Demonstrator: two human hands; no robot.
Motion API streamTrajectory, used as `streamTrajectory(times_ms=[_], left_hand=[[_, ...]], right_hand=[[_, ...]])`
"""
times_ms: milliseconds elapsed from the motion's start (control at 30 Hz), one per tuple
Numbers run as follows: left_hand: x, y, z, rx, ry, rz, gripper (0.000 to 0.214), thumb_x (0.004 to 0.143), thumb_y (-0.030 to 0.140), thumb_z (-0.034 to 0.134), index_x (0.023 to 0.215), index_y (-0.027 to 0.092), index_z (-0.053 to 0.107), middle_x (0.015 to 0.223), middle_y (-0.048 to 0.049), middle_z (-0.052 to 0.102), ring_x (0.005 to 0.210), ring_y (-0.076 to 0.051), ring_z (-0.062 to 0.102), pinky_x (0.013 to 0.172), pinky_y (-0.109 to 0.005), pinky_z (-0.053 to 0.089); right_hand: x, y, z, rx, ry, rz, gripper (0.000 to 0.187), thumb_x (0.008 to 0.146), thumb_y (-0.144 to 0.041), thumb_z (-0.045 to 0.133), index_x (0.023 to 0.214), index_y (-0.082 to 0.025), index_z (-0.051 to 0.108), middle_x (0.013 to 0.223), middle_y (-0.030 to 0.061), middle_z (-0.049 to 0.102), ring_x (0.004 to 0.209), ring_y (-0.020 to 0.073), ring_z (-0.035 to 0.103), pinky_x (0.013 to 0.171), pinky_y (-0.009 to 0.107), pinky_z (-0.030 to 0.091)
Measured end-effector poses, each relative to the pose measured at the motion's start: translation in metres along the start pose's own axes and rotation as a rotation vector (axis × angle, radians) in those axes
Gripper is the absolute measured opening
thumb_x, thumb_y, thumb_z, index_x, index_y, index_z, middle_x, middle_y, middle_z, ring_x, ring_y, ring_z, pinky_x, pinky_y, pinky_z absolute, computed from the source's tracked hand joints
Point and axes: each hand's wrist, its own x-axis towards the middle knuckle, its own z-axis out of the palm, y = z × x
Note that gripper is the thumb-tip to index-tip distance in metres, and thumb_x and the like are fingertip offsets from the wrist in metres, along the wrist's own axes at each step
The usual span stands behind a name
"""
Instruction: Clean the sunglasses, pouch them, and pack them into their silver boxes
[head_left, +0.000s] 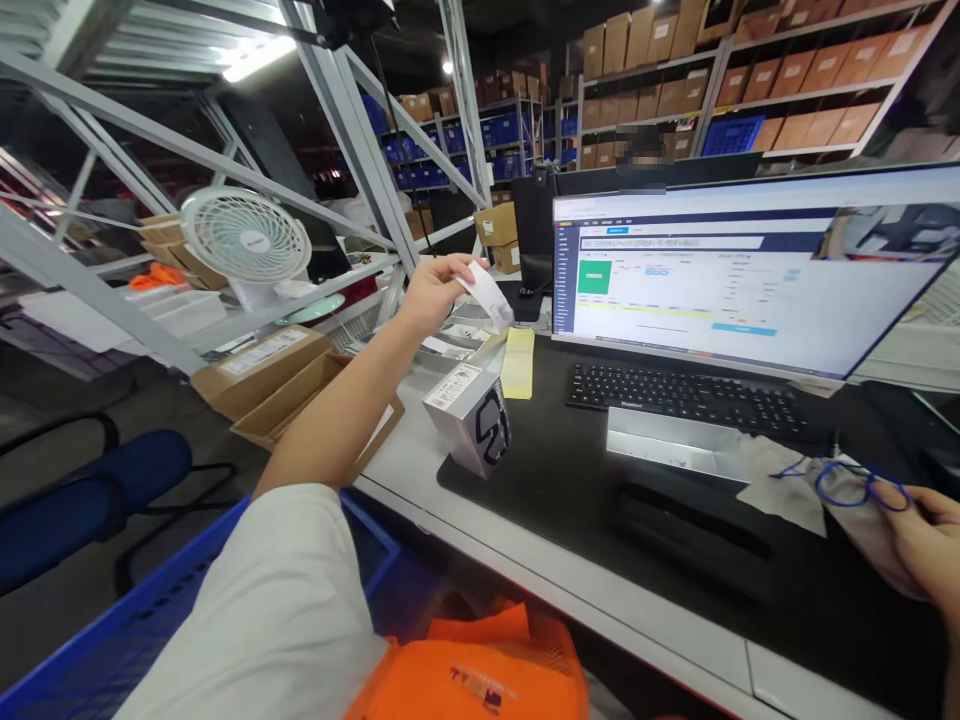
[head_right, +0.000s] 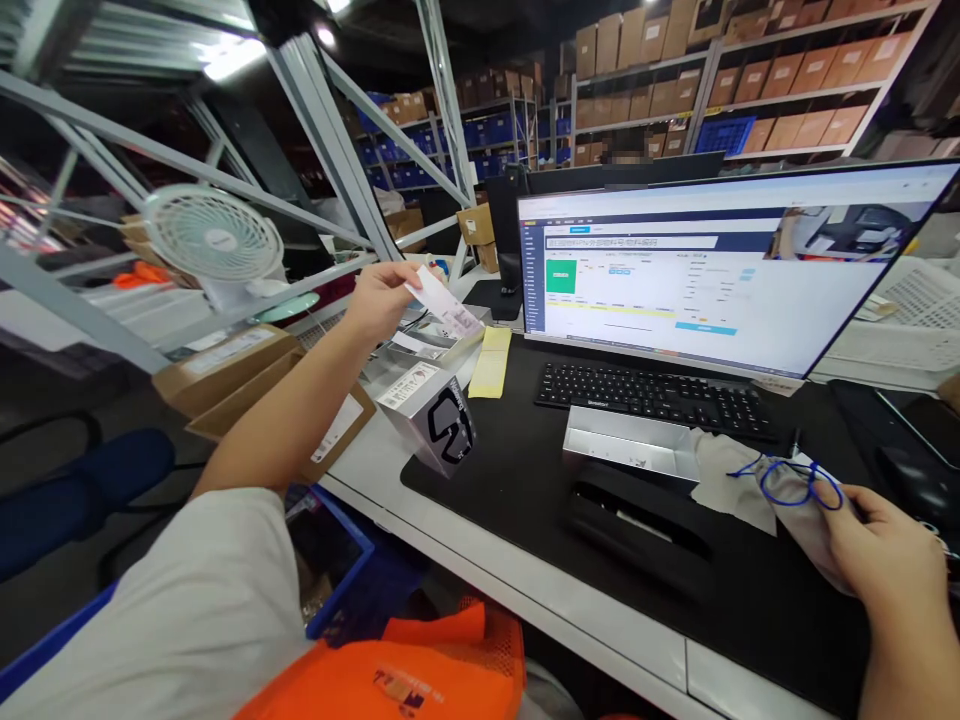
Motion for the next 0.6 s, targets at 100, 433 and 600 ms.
streamTrajectory(times_ms=[100,433,600], left_hand=[[-0.030,0.035,0.028,-0.121,-0.045,-0.007,0.024,0.068,0.034,0.088,0.065,0.020,0.069,0.076,-0.0005,0.071,0.072,-0.014,0.069,0.063,-0.025,0.055],[-0.101,0.070,0.097,-0.019,-0.055,-0.191,0.016,0.072,0.031,0.081,0.088,0.030,0.082,0.102,-0.0022,0.073,0.096,-0.024,0.072,0.087,-0.042,0.062],[-0.118,0.039,0.157,-0.145,-0.037,-0.385,0.030,0.069,0.025,0.069,0.097,0.030,0.082,0.111,-0.0015,0.074,0.101,-0.024,0.071,0.095,-0.046,0.060]], right_hand=[[-0.011,-0.028,-0.016,0.091,-0.120,0.157,0.026,0.062,-0.060,0.056,0.065,-0.034,0.059,0.061,0.0125,0.061,0.059,0.0321,0.052,0.061,0.045,0.039],[-0.028,-0.046,-0.029,0.184,-0.105,0.058,0.029,0.073,-0.054,0.055,0.076,-0.026,0.064,0.064,0.0100,0.057,0.065,0.0272,0.049,0.067,0.041,0.034],[-0.032,-0.046,-0.028,0.271,-0.074,-0.027,0.035,0.077,-0.053,0.057,0.081,-0.020,0.069,0.067,0.0104,0.061,0.066,0.0237,0.049,0.065,0.038,0.033]])
